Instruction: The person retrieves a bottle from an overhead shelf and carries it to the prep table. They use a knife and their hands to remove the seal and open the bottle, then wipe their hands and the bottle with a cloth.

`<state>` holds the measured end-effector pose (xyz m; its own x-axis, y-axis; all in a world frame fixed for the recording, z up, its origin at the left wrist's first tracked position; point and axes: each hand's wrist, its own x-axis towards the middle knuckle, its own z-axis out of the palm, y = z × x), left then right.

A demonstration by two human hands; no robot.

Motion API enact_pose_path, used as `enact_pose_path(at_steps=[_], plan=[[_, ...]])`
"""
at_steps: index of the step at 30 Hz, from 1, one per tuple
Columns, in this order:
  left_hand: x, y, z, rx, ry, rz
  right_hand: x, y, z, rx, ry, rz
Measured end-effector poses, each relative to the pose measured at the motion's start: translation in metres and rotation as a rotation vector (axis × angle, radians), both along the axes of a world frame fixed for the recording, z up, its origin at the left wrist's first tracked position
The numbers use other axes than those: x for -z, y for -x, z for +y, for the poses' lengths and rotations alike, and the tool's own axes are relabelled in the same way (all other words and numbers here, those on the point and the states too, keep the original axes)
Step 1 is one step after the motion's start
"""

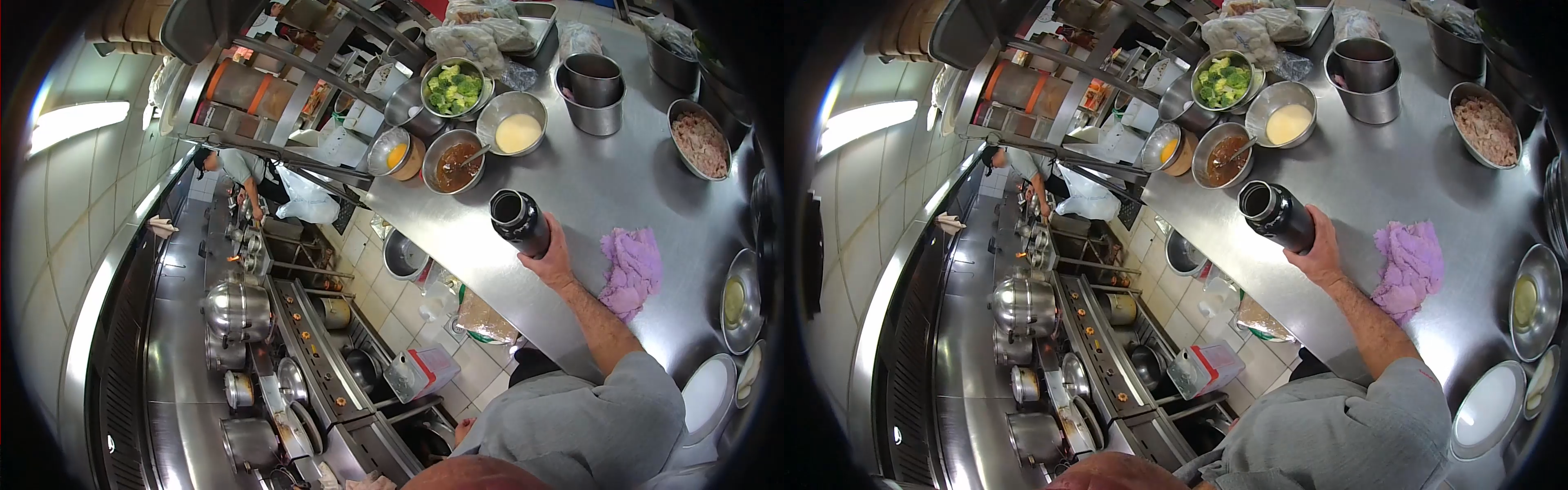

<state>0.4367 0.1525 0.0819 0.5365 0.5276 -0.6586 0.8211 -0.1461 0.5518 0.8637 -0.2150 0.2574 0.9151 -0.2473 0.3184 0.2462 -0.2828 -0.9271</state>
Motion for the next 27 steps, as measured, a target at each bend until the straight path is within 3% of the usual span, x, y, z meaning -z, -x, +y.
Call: enact_pose_path(at_steps=[2, 5, 8, 12, 14, 18, 20, 23, 27], plan=[[-0.009, -0.008, -0.005, -0.039, 0.092, 0.009, 0.004, -0.001, 0.001, 0.006, -0.003, -0.01], [0.005, -0.006, 0.004, 0.047, -0.02, -0.006, 0.003, -0.007, 0.0, -0.012, -0.011, -0.014], [0.014, -0.005, 0.005, -0.06, 0.225, -0.068, 0.004, -0.009, -0.001, -0.048, -0.026, 0.008], [0.019, -0.01, -0.001, -0.043, 0.12, -0.059, -0.006, -0.002, -0.001, -0.091, -0.061, 0.048], [0.0, -0.019, -0.017, 0.014, -0.069, 0.003, 0.004, 0.008, 0.006, -0.12, -0.128, 0.047], [0.027, -0.02, -0.004, 0.052, -0.044, 0.024, -0.03, 0.039, 0.024, -0.234, -0.265, 0.147], [0.03, -0.015, -0.004, 0.046, -0.145, 0.041, -0.051, 0.043, 0.032, -0.325, -0.301, 0.023], [0.037, -0.011, 0.003, -0.003, -0.096, 0.023, -0.091, 0.04, 0.036, -0.354, -0.182, -0.129], [0.04, -0.011, 0.004, 0.007, -0.059, -0.001, -0.161, 0.034, 0.033, -0.399, -0.001, -0.521]])
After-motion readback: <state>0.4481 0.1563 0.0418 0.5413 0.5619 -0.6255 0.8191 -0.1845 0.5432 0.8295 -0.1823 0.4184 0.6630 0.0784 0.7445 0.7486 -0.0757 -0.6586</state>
